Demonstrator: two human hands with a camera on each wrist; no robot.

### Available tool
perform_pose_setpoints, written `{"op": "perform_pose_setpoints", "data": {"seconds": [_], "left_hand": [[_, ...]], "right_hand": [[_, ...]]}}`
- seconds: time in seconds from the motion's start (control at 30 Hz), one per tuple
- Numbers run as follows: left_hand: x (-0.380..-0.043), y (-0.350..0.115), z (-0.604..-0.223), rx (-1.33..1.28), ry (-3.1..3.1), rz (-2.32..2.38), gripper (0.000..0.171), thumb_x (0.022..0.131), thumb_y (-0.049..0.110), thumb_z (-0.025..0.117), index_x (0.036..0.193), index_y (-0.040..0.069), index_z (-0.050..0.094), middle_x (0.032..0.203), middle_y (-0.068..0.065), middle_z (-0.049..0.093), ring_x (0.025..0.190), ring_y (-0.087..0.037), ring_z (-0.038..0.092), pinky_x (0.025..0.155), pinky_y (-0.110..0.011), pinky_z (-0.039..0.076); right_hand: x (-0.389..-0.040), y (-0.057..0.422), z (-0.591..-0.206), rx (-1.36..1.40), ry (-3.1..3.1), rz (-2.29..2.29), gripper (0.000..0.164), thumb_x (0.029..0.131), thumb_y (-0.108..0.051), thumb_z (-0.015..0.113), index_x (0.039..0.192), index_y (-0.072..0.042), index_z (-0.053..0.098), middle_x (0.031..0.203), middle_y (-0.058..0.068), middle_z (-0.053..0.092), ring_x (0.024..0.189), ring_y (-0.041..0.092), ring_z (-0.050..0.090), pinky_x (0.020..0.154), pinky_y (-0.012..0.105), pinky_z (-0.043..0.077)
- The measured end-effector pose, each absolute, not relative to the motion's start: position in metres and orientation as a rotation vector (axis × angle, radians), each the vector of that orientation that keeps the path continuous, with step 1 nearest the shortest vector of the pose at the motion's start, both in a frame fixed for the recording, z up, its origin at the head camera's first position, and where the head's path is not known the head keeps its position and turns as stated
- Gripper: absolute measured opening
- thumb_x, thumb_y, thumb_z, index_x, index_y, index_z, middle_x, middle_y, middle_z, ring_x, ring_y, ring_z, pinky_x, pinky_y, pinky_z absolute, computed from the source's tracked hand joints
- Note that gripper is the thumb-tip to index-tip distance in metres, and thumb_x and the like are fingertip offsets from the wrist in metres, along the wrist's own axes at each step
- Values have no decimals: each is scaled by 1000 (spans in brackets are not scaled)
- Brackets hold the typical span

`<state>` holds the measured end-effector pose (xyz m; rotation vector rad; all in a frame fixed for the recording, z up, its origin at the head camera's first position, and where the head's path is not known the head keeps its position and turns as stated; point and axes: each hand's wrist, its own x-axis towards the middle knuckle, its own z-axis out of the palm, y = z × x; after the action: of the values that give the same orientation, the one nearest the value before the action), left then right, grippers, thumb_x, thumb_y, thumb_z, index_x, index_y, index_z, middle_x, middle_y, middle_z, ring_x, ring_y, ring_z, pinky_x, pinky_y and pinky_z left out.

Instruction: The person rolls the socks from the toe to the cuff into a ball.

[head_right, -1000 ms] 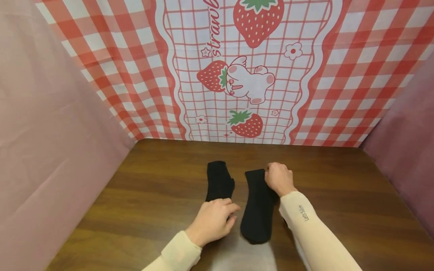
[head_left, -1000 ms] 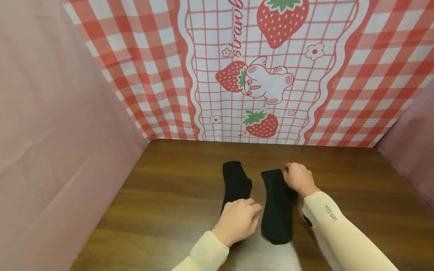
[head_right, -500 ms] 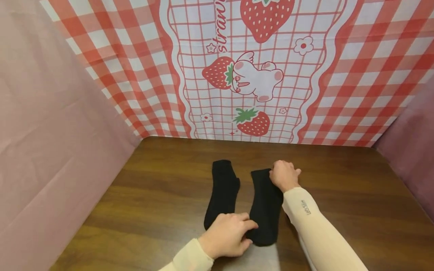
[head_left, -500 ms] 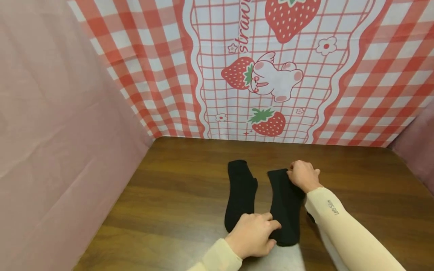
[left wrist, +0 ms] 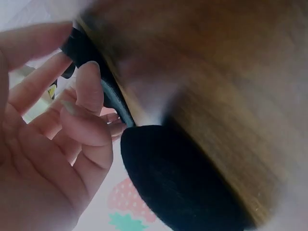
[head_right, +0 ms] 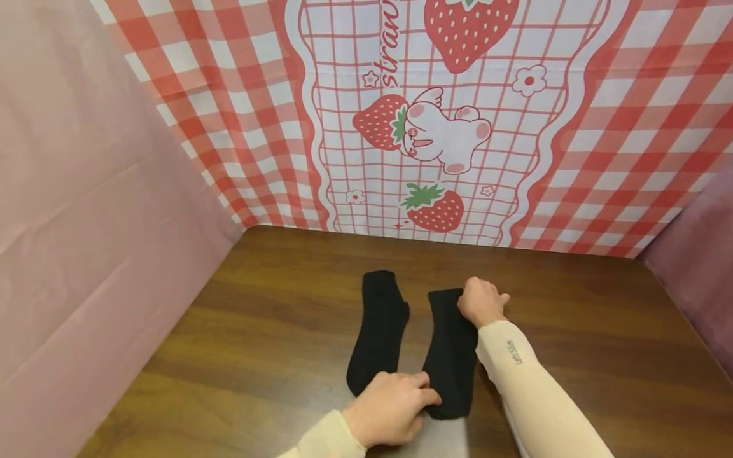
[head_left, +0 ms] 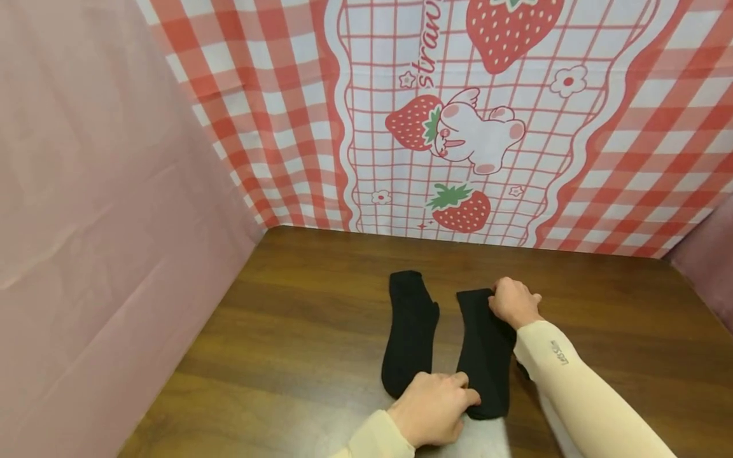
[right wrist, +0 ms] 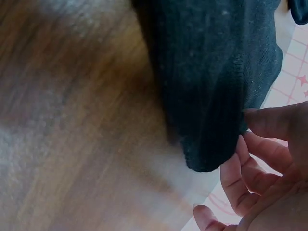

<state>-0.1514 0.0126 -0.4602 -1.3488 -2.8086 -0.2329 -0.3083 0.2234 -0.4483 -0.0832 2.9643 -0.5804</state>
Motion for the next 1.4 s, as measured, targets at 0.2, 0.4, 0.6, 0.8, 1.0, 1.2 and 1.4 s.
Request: {"op": "perform_pose_setpoints", "data": {"seconds": [0.2,0.4,0.6,0.8,1.0,1.2,1.4], "left_hand": [[-151,15,-461,-1321,-2835,-214,21,90,20,71,104,34,76,85,14,57,58,1,50,44,-17,35],[-148,15,-463,-1279,-2805,-170,15,89,22,71,90,36,77,76,14,53,53,-1,46,41,-19,32],[-146,13,-464,-1261,-2742,-179,16,88,20,71,84,34,75,72,15,53,49,0,43,40,-17,30],[-148,10,-459,-1235,-2696,-193,13,86,21,71,83,33,74,74,17,56,53,2,47,42,-17,33],[-149,5,-448,-1199,-2658,-208,13,83,18,70,79,30,72,73,15,55,52,0,47,41,-17,32],[-151,-1,-443,-1173,-2645,-217,13,82,18,71,76,29,69,72,13,54,51,0,46,40,-18,30],[-151,-8,-438,-1136,-2633,-220,13,80,17,71,74,28,67,70,12,52,50,-2,45,39,-19,29]], "right_hand": [[-307,226,-452,-60,2951,-611,25,95,-8,58,112,10,64,115,34,60,102,51,57,85,73,29],[-304,226,-460,-14,2967,-679,21,94,-9,59,107,6,65,112,30,61,99,48,58,83,70,32],[-302,225,-463,0,2994,-774,20,92,-11,60,104,4,67,109,27,63,99,47,58,83,70,34],[-300,221,-456,-19,3029,-895,19,95,-12,61,105,3,68,108,24,65,100,45,57,86,70,31],[-301,217,-440,-57,3096,-947,16,95,-12,62,100,2,68,100,21,67,94,42,58,82,65,34],[-302,215,-430,-42,3097,-983,18,96,-13,63,103,3,68,100,21,67,94,41,58,84,65,33],[-303,210,-423,-33,3090,-1019,21,97,-16,62,105,3,68,101,22,66,92,40,58,87,65,32]]}}
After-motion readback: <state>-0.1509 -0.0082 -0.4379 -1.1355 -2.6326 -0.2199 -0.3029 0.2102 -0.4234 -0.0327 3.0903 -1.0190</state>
